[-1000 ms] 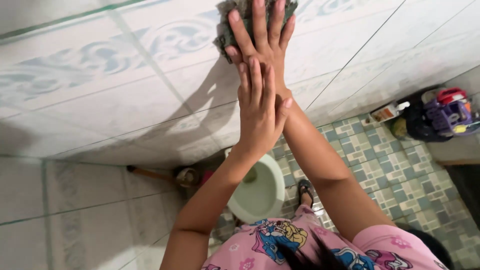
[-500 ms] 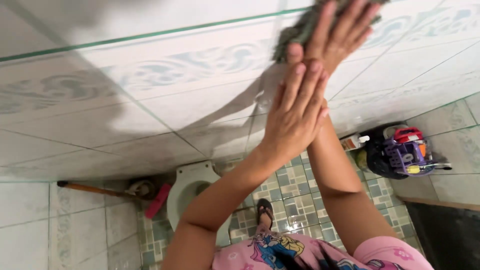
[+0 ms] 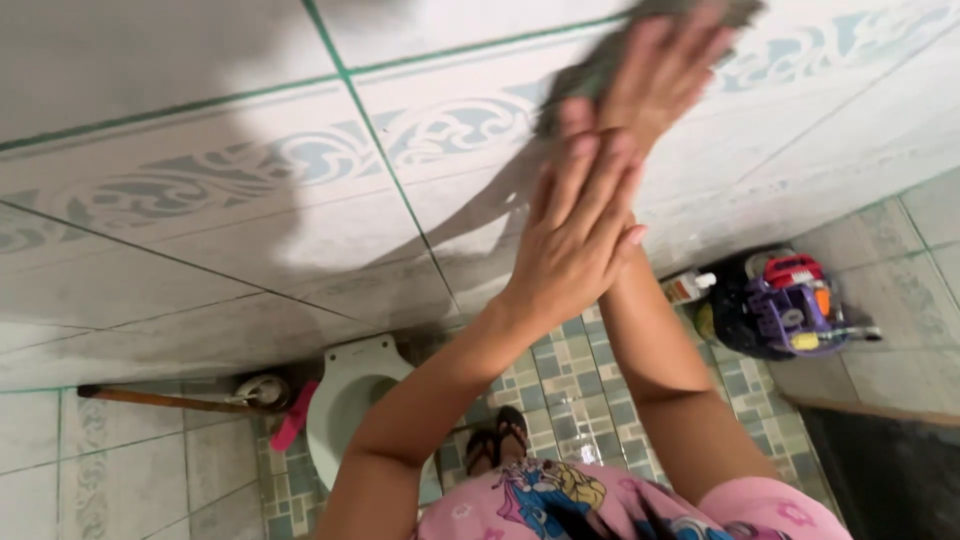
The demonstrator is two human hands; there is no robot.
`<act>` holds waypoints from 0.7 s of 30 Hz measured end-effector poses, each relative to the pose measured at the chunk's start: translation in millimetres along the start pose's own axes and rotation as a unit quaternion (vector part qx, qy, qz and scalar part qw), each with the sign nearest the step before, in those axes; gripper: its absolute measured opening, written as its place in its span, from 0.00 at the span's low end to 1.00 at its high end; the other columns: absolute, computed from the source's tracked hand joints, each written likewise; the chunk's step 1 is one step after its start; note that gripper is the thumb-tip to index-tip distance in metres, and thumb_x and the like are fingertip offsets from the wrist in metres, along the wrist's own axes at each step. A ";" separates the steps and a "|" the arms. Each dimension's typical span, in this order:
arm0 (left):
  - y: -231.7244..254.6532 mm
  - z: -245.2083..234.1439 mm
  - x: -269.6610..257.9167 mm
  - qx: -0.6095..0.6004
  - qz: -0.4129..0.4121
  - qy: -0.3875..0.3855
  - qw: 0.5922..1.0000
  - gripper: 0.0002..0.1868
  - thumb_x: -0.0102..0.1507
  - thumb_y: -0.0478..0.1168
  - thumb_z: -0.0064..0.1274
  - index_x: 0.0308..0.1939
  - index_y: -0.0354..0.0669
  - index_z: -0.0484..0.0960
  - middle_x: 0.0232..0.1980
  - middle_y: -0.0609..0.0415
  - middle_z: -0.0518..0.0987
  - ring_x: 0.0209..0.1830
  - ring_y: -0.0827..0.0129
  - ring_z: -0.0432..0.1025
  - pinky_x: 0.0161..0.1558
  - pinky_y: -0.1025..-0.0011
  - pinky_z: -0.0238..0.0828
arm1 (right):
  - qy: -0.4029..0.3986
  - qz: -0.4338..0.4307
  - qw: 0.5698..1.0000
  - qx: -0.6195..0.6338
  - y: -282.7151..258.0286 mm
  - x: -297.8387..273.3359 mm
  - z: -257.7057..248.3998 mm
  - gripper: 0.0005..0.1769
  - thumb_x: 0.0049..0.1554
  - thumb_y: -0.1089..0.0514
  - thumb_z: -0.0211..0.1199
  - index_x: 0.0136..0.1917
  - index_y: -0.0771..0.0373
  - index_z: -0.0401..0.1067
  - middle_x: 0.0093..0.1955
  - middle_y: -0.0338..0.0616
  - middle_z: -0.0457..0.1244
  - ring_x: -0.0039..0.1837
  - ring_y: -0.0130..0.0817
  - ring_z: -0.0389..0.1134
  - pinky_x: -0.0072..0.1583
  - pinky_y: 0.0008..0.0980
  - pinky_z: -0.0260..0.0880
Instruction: The person scrubs the tiled bathroom wall with a green scouring pad, moving methodically across the surface. They then rinse the pad in a bucket of water using a green scoop.
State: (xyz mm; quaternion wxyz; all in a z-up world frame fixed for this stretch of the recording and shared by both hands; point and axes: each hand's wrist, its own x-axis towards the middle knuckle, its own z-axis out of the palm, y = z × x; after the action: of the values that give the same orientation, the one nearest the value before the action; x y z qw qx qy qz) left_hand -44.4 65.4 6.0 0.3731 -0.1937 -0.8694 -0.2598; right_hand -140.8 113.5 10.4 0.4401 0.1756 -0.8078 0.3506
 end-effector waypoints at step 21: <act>-5.7 47.4 65.2 0.085 0.049 0.120 0.988 0.37 0.75 0.38 0.35 0.83 0.42 0.34 0.88 0.56 0.23 0.86 0.62 0.18 0.80 0.52 0.08 | 0.033 0.054 0.996 0.062 46.5 -4.8 0.8 0.39 0.75 0.30 0.31 0.90 0.44 0.28 0.90 0.42 0.22 0.88 0.47 0.20 0.84 0.54 0.22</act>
State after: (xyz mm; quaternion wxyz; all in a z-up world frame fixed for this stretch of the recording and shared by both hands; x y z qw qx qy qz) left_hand -115.5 98.5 25.3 0.5020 -0.1711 -0.8266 -0.1882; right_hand -166.2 145.0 -13.1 0.4354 0.1470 -0.7775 0.4292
